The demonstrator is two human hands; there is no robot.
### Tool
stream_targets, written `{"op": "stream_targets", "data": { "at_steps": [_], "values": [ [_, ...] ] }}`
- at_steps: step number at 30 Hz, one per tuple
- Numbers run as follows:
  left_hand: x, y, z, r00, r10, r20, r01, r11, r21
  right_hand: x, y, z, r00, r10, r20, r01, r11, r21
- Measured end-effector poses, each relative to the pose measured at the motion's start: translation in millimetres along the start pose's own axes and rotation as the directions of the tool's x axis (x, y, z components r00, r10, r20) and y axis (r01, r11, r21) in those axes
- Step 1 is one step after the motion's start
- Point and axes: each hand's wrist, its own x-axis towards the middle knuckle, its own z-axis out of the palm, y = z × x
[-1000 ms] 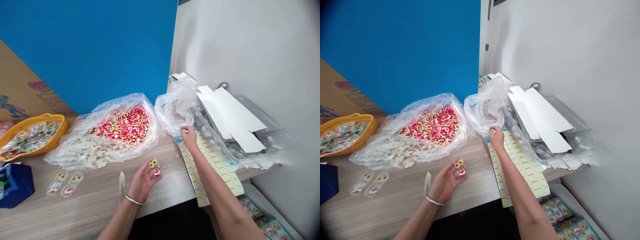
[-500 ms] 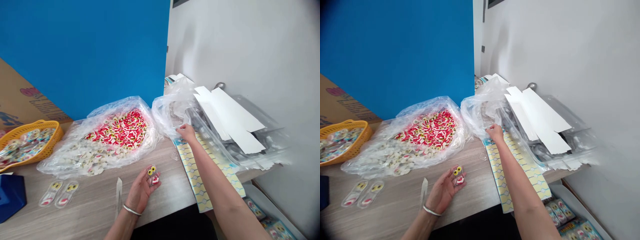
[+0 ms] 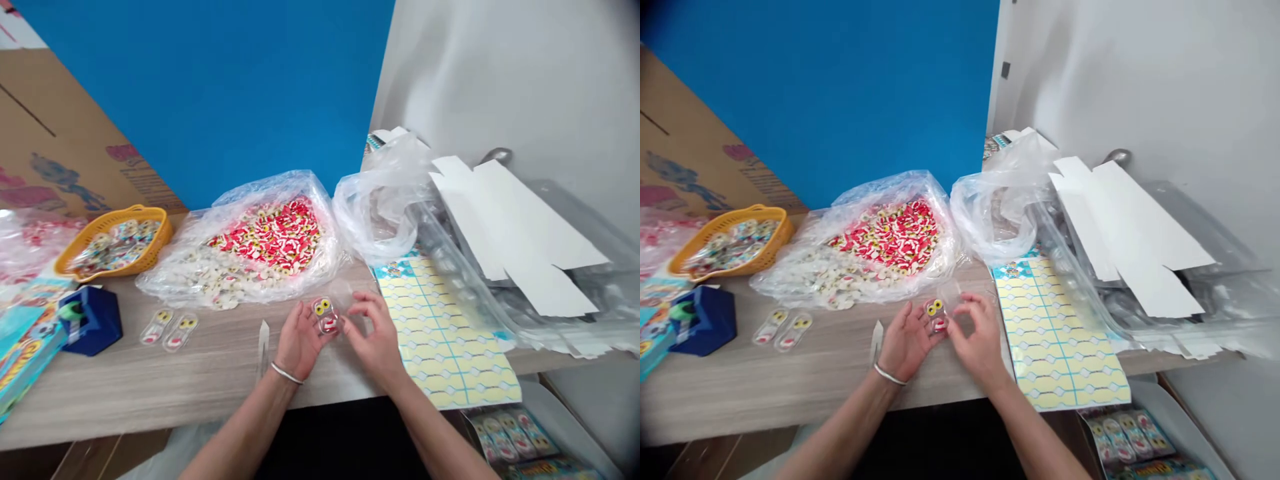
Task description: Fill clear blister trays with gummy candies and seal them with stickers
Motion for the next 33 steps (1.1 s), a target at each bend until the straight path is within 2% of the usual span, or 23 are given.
{"op": "stream_targets", "data": {
  "at_steps": [3, 6, 11, 14, 16, 18, 20, 21, 23, 25, 30, 33],
  "values": [
    [-4, 0, 2.5, 0.998, 0.019, 0.054, -0.018, 1.000, -0.021, -34, -9, 22, 0.997, -0.058, 0.055, 0.061, 0.997, -0.047],
    [-10, -2, 5.5, 0.997, 0.039, 0.061, -0.038, 0.999, -0.014, -44, -7, 35, 0.991, -0.089, 0.100, 0.101, 0.988, -0.118],
    [-13, -8, 1.7, 0.991, 0.131, -0.008, -0.128, 0.983, 0.133, -47, -7, 37, 0.985, -0.113, 0.133, 0.136, 0.974, -0.182],
    [-11, -7, -6.1, 0.981, 0.187, -0.045, -0.176, 0.967, 0.182, -49, -8, 36, 0.981, -0.142, 0.135, 0.161, 0.978, -0.136],
    [-11, -2, -12.3, 0.977, 0.201, -0.066, -0.182, 0.958, 0.220, -49, -7, 36, 0.984, -0.120, 0.130, 0.131, 0.988, -0.081],
    [-14, 4, -18.7, 0.978, 0.194, -0.080, -0.167, 0.951, 0.260, -46, -4, 38, 0.990, -0.041, 0.134, 0.043, 0.999, -0.009],
    [-19, 10, -24.5, 0.980, 0.183, -0.079, -0.152, 0.943, 0.297, -42, -1, 43, 0.978, 0.100, 0.181, -0.118, 0.989, 0.093],
    [-21, 11, -27.0, 0.979, 0.187, -0.077, -0.155, 0.937, 0.313, -40, 0, 46, 0.956, 0.180, 0.233, -0.220, 0.962, 0.162],
    [-25, 13, -31.2, 0.974, 0.210, -0.082, -0.169, 0.923, 0.346, -36, 1, 54, 0.881, 0.297, 0.368, -0.414, 0.860, 0.297],
    [-27, 14, -34.7, 0.967, 0.239, -0.091, -0.187, 0.903, 0.387, -32, 0, 62, 0.814, 0.338, 0.473, -0.538, 0.746, 0.393],
    [-28, 16, -44.1, 0.946, 0.307, -0.103, -0.219, 0.841, 0.496, -28, -6, 78, 0.705, 0.456, 0.544, -0.702, 0.561, 0.439],
    [-29, 17, -50.5, 0.935, 0.333, -0.123, -0.224, 0.821, 0.525, -30, -10, 83, 0.682, 0.488, 0.545, -0.730, 0.499, 0.467]
  ]
}}
